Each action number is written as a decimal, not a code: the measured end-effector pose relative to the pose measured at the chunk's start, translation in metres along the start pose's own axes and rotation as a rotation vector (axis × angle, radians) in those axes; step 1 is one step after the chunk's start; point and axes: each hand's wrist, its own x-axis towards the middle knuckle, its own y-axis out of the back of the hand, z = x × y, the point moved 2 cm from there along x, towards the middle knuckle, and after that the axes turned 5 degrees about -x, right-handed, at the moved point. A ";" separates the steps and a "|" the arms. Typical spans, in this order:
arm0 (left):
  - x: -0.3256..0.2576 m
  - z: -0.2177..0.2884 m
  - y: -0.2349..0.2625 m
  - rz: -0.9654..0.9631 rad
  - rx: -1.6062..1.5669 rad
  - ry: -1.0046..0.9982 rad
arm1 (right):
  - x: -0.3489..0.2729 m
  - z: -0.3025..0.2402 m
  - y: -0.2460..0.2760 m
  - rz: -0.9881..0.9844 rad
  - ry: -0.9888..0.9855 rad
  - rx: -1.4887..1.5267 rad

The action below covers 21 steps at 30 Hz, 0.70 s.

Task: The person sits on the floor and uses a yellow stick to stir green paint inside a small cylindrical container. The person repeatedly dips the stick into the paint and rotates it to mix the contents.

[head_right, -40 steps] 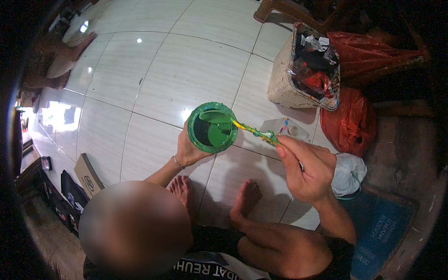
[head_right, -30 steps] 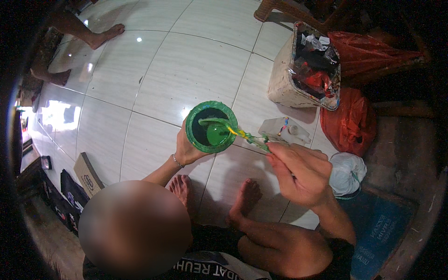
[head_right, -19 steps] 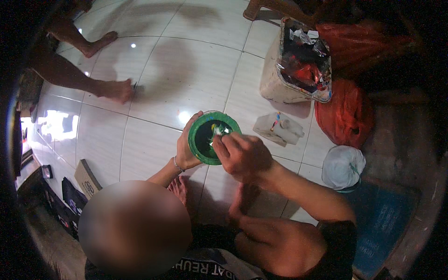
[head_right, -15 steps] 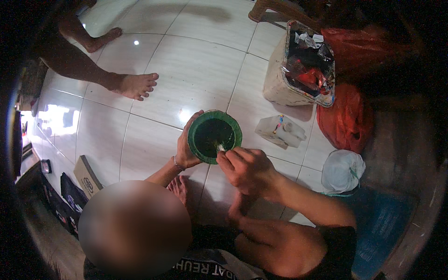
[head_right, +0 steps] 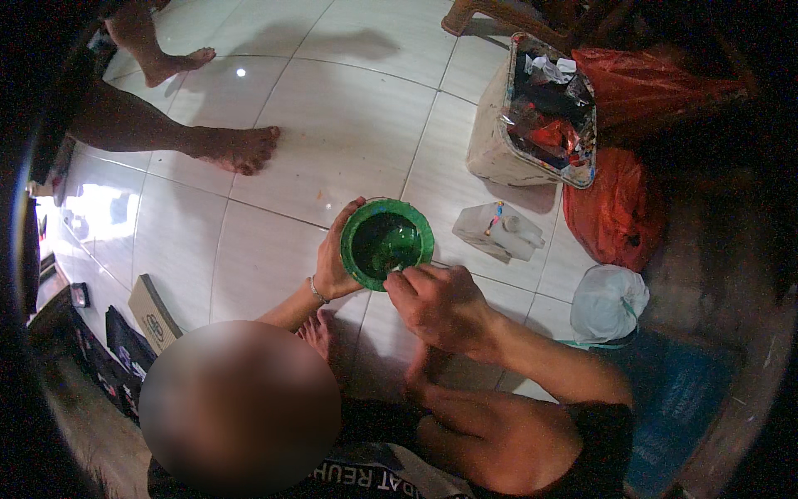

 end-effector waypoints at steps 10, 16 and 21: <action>-0.005 -0.002 -0.006 0.017 -0.103 0.041 | -0.006 0.003 -0.018 -0.003 -0.040 -0.123; -0.005 -0.002 -0.006 0.046 -0.086 -0.011 | -0.002 0.019 -0.017 0.246 -0.276 0.150; 0.002 0.006 -0.004 0.056 0.086 -0.109 | -0.015 0.038 -0.036 0.229 -0.494 0.219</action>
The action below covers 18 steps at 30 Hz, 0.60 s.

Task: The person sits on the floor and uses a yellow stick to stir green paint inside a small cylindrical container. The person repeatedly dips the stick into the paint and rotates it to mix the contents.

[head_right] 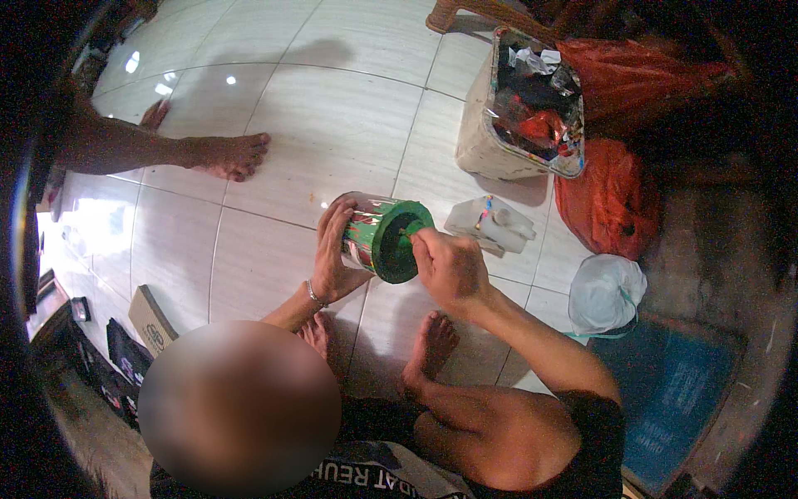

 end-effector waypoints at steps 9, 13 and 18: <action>0.007 0.008 -0.001 -0.057 0.195 0.001 | -0.011 0.033 -0.023 -0.081 -0.852 0.857; 0.007 0.007 0.002 -0.022 0.146 0.069 | -0.011 0.036 -0.013 -0.007 -0.906 0.980; 0.005 -0.004 0.007 0.052 0.067 0.252 | -0.004 0.025 0.024 0.068 -0.884 0.965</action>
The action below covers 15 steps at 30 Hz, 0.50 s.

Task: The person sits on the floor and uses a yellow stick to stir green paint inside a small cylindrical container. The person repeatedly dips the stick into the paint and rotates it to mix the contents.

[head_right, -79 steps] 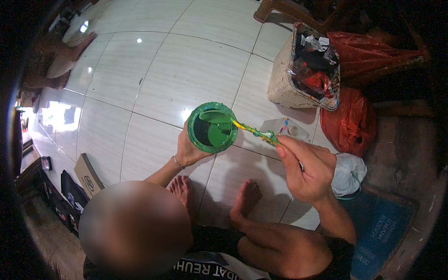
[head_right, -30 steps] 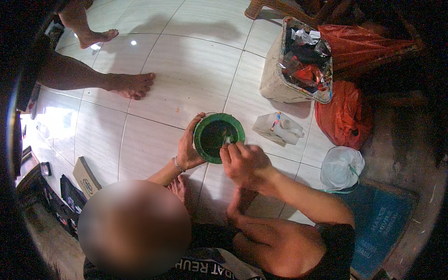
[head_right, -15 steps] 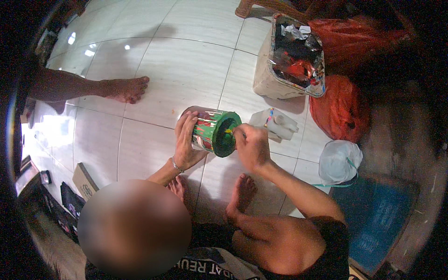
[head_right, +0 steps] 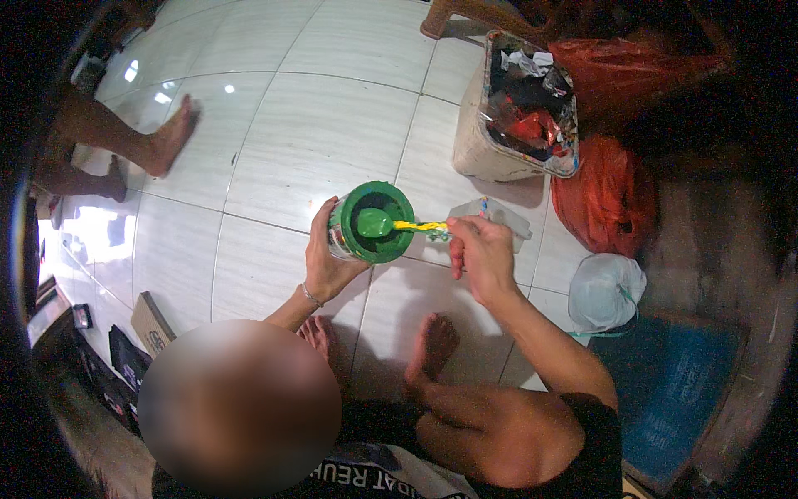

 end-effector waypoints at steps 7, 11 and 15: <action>0.009 0.009 0.003 -0.049 -0.216 0.206 | -0.023 -0.049 0.003 0.007 0.153 0.045; 0.010 -0.003 0.002 -0.050 -0.289 0.202 | -0.036 -0.073 0.003 -0.007 0.326 -0.005; 0.017 0.002 0.005 -0.044 -0.298 0.148 | -0.048 -0.091 0.003 0.019 0.475 -0.067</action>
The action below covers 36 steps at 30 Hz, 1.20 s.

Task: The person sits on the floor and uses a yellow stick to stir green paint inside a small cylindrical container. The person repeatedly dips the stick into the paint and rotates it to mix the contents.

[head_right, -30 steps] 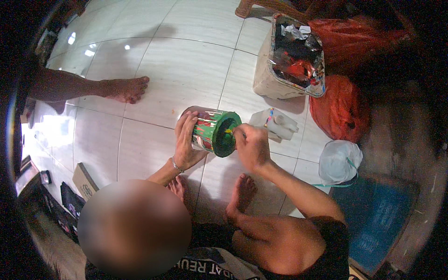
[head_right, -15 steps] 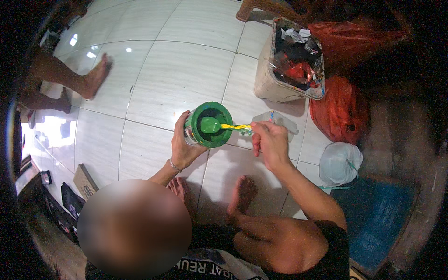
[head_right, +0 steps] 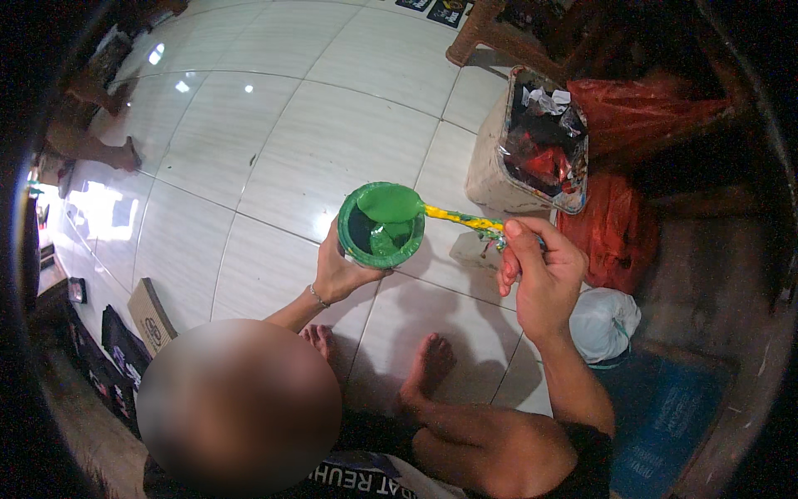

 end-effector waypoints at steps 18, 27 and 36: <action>0.002 0.004 0.004 0.013 -0.018 -0.061 | -0.014 -0.021 -0.004 0.008 0.451 -0.271; 0.000 0.005 0.001 -0.021 0.039 -0.129 | -0.009 -0.001 -0.032 -0.279 0.809 -0.782; -0.019 0.001 0.000 -0.128 0.061 -0.137 | -0.026 0.071 -0.071 -0.588 0.948 -1.128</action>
